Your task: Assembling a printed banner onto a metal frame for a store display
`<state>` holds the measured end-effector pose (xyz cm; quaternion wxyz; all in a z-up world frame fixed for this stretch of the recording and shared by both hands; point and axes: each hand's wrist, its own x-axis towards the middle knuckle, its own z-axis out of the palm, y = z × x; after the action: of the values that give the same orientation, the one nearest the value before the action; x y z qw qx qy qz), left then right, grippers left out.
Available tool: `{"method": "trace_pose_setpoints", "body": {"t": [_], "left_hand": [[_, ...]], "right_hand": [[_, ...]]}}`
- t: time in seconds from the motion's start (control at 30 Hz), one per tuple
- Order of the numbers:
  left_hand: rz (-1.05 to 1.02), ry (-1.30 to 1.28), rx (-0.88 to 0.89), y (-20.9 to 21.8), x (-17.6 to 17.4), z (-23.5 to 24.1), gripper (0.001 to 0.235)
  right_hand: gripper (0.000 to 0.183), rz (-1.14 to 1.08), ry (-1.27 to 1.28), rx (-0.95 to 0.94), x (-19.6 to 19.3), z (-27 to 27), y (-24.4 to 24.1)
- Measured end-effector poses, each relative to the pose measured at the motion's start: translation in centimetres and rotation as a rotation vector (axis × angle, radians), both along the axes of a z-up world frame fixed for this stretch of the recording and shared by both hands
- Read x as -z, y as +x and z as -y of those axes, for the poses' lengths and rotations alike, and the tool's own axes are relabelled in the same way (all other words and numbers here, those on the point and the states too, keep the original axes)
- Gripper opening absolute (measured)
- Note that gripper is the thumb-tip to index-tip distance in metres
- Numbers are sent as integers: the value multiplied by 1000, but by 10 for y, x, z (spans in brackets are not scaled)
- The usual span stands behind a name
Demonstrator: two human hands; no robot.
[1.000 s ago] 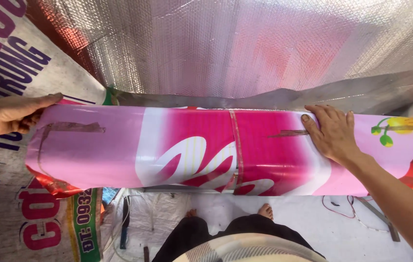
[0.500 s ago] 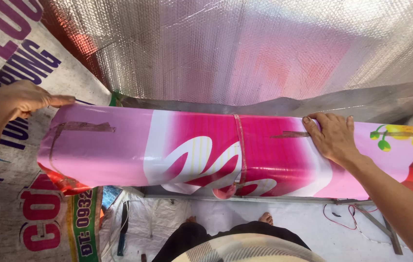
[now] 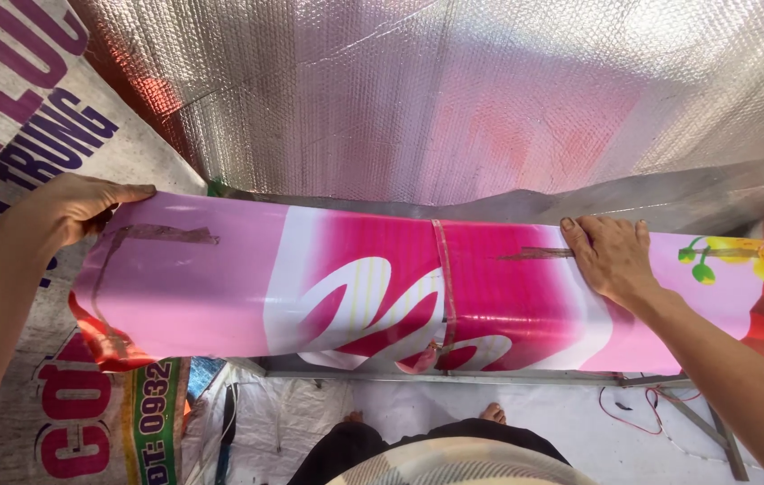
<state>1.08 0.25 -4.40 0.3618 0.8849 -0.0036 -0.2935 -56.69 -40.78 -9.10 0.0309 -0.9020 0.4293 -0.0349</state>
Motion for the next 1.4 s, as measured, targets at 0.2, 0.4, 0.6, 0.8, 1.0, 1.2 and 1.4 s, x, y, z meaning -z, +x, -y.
{"method": "trace_pose_setpoints", "body": {"t": [0.2, 0.4, 0.6, 0.8, 1.0, 1.2, 1.4], "left_hand": [[14, 96, -47, -13, -24, 25, 80], [67, 154, 29, -14, -27, 35, 95], [167, 310, 250, -42, -55, -1, 73], [253, -117, 29, -93, -30, -31, 43], [328, -200, 23, -124, -50, -33, 46], [457, -23, 81, -120, -29, -72, 34], [702, 121, 74, -115, 4, -85, 37]], "right_hand": [[63, 14, -18, 4, 2, 7, 2], [63, 5, -5, 14, -1, 10, 10], [59, -1, -104, -21, 7, 6, 6], [56, -23, -144, -17, 4, -2, 12], [59, -54, -164, 7, 15, 8, 8], [63, -65, -147, 42, 10, 3, 10], [61, -75, -163, 39, 14, 7, 10]]}}
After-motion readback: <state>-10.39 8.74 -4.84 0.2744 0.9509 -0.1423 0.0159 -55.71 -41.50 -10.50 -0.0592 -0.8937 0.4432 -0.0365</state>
